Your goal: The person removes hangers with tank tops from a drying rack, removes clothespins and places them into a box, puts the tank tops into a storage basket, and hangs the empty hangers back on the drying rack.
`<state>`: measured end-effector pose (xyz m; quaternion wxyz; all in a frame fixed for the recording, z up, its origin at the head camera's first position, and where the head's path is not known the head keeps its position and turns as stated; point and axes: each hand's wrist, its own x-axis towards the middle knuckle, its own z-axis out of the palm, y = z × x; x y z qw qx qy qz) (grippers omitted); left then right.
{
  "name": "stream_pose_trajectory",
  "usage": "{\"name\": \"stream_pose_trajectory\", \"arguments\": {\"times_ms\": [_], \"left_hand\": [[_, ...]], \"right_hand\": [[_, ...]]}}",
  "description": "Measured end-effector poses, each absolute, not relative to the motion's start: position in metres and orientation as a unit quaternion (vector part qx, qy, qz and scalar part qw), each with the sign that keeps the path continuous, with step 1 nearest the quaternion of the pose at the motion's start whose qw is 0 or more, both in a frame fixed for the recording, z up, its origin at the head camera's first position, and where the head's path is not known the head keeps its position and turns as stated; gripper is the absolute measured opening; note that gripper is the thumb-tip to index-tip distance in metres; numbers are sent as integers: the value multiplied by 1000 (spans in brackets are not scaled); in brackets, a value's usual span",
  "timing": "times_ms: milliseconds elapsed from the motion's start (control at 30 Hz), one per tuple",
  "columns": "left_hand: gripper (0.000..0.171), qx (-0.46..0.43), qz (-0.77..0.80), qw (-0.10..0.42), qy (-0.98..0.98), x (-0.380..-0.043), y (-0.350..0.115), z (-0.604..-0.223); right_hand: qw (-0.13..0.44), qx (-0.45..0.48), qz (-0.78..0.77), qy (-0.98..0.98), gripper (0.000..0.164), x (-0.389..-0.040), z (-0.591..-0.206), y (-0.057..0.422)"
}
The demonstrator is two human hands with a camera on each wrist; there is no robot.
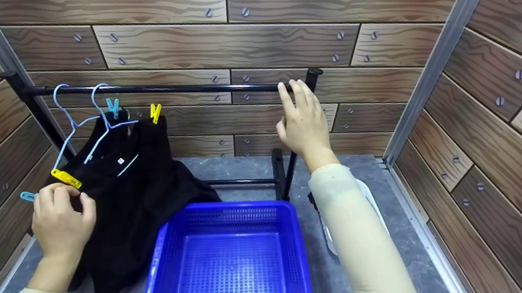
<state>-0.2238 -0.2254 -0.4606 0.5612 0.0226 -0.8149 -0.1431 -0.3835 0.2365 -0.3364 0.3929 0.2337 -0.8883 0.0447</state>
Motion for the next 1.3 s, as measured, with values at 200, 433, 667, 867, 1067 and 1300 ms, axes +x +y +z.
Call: {"name": "stream_pose_trajectory", "arguments": {"times_ms": [200,433,667,867,1067,1300], "left_hand": [[17,37,-185,552,-812,-224,-226,-460],[26,49,-204,535,-819,-223,-225,-461],[28,70,-224,515,-824,-224,-224,-460],[26,131,-239,487,-830,-222,-218,-458],[21,147,-254,468,-833,-223,-215,-456],[18,131,-239,465,-842,-224,-215,-456]], "right_hand": [[391,238,42,-888,75,-385,-333,234],[361,247,15,-899,76,-385,-325,233],[322,262,-22,-910,85,-386,-313,232],[294,260,-33,-919,88,-387,-309,229],[281,259,-46,-923,86,-390,-306,226],[282,259,-36,-923,79,-395,-306,223]]}}
